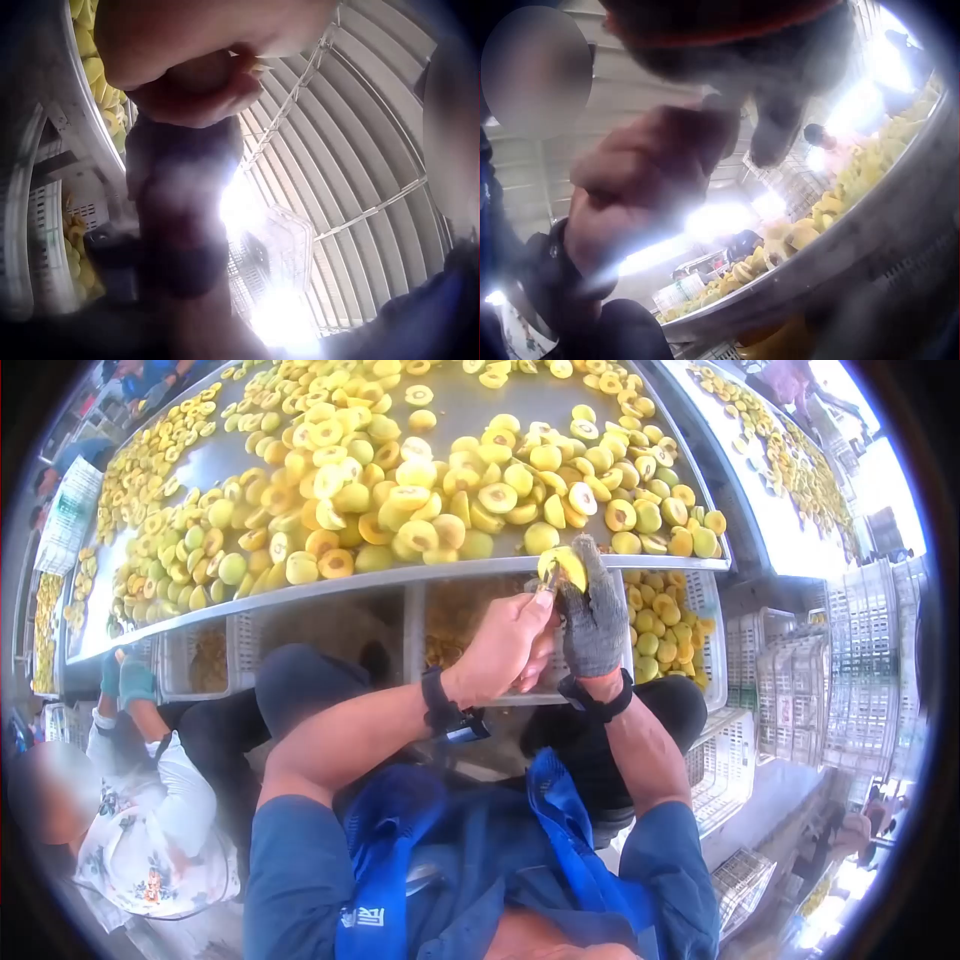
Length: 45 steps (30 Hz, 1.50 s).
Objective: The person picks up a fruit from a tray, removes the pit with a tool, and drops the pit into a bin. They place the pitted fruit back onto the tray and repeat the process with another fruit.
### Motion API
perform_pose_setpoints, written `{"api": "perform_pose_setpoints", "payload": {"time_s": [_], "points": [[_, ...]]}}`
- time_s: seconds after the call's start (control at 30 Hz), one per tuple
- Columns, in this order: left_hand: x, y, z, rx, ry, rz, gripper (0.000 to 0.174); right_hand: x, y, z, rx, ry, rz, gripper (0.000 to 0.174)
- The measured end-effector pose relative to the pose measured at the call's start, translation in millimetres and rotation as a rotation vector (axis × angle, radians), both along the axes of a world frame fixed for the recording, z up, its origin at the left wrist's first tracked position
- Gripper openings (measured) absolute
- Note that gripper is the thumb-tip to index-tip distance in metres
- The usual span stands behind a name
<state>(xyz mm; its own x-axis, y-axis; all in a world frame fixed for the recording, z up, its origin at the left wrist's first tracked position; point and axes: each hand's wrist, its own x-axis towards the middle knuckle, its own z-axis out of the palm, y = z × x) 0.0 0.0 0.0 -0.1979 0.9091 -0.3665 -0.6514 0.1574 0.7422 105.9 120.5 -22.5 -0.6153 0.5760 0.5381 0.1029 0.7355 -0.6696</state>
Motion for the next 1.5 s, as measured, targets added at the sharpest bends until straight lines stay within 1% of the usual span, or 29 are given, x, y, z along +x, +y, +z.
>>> {"api": "perform_pose_setpoints", "payload": {"time_s": [0.07,0.1,0.17,0.27,0.37,0.47,0.57,0.67,0.77,0.87,0.97,1.07,1.17,1.27,1.37,1.47,1.5], "points": [[-5,-1,0,0.019,0.169,-0.03,0.034,-2,-1,4,-0.063,-0.002,0.005,0.049],[6,-1,0,0.012,0.179,-0.028,0.034,9,-1,8,-0.152,-0.018,0.017,0.049],[5,-2,1,0.008,0.253,-0.026,0.034,7,-1,11,-0.319,0.007,0.041,0.05],[5,0,4,-0.01,0.426,0.005,0.034,5,8,11,-0.293,-0.035,0.084,0.052],[8,-2,6,-0.021,0.377,-0.012,0.033,9,18,12,-0.23,-0.174,0.051,0.054],[5,-4,1,-0.049,0.252,-0.054,0.034,15,27,10,-0.188,-0.187,0.121,0.053],[1,-5,2,-0.02,-0.056,-0.078,0.036,13,20,1,-0.178,-0.043,0.1,0.052],[3,-4,3,-0.058,-0.158,-0.056,0.038,7,3,2,0.047,-0.015,-0.027,0.051],[3,-4,-4,-0.042,0.06,-0.058,0.038,8,6,4,-0.003,-0.037,0.024,0.052],[4,-4,-5,-0.036,0.361,-0.077,0.039,15,19,10,-0.135,-0.12,0.107,0.053],[7,-4,-5,-0.033,0.365,-0.062,0.039,15,21,8,-0.244,-0.156,0.126,0.052],[5,-3,-3,-0.044,0.104,-0.048,0.039,12,14,7,-0.132,-0.122,0.072,0.051],[3,-3,3,-0.049,-0.095,-0.044,0.037,10,5,8,-0.019,-0.108,0.015,0.05],[7,-3,-2,-0.061,0.33,-0.033,0.036,8,9,5,0.048,-0.085,0.033,0.05],[8,3,-39,0.093,0.595,0.025,0.035,13,15,7,-0.126,-0.087,0.138,0.052],[8,-4,-4,-0.025,0.325,-0.028,0.03,13,15,9,-0.346,-0.108,0.157,0.051],[7,-5,-4,-0.026,0.321,-0.045,0.031,13,16,9,-0.376,-0.099,0.165,0.051]]}}
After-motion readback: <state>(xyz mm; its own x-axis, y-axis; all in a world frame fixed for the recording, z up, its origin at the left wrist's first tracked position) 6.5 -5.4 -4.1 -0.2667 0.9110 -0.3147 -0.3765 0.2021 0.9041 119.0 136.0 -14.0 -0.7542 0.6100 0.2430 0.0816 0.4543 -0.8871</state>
